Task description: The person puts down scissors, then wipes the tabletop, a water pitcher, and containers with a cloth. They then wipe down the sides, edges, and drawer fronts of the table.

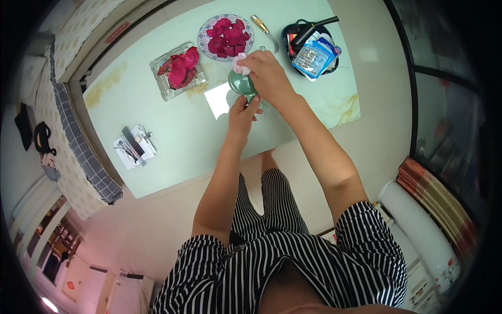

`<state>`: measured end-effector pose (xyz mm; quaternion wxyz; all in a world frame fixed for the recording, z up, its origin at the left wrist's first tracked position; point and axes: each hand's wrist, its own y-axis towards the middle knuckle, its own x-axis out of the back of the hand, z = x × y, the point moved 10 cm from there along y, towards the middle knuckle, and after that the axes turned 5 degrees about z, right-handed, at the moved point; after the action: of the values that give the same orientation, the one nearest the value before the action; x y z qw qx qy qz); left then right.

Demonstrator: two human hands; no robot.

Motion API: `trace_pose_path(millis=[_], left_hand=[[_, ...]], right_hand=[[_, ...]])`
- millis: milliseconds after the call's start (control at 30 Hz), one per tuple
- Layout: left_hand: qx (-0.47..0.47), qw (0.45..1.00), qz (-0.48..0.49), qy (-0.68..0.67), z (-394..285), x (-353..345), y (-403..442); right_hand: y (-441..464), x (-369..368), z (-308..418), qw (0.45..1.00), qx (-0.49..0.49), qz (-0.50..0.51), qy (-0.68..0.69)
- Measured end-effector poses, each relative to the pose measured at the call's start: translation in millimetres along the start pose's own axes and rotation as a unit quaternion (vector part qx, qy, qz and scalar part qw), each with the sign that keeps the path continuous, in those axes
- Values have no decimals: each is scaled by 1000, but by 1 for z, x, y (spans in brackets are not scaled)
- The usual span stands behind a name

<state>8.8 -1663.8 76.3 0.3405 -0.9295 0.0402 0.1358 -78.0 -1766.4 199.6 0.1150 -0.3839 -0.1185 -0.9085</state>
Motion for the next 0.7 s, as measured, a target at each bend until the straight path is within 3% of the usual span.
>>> trace_pose_path(millis=[167,400,500,567,700], left_hand=[[-33,998,-7,-56,8,12,-5],[-45,997,-69,-3,29,56,-34],[-34,997,-62,26,38,62,-43],[-64,993,-56,79,34,63,-38],[-73,994,-57,57,38,65,-36]], right_hand=[[-22,-9,7,1000,10,5,-21],[-70,-44,37,987,39,151,21],[-64,-52,42,987,68,145,14],[-48,-49,30,996,-45,69,16],[-45,-72,54,990,41,134,-33]])
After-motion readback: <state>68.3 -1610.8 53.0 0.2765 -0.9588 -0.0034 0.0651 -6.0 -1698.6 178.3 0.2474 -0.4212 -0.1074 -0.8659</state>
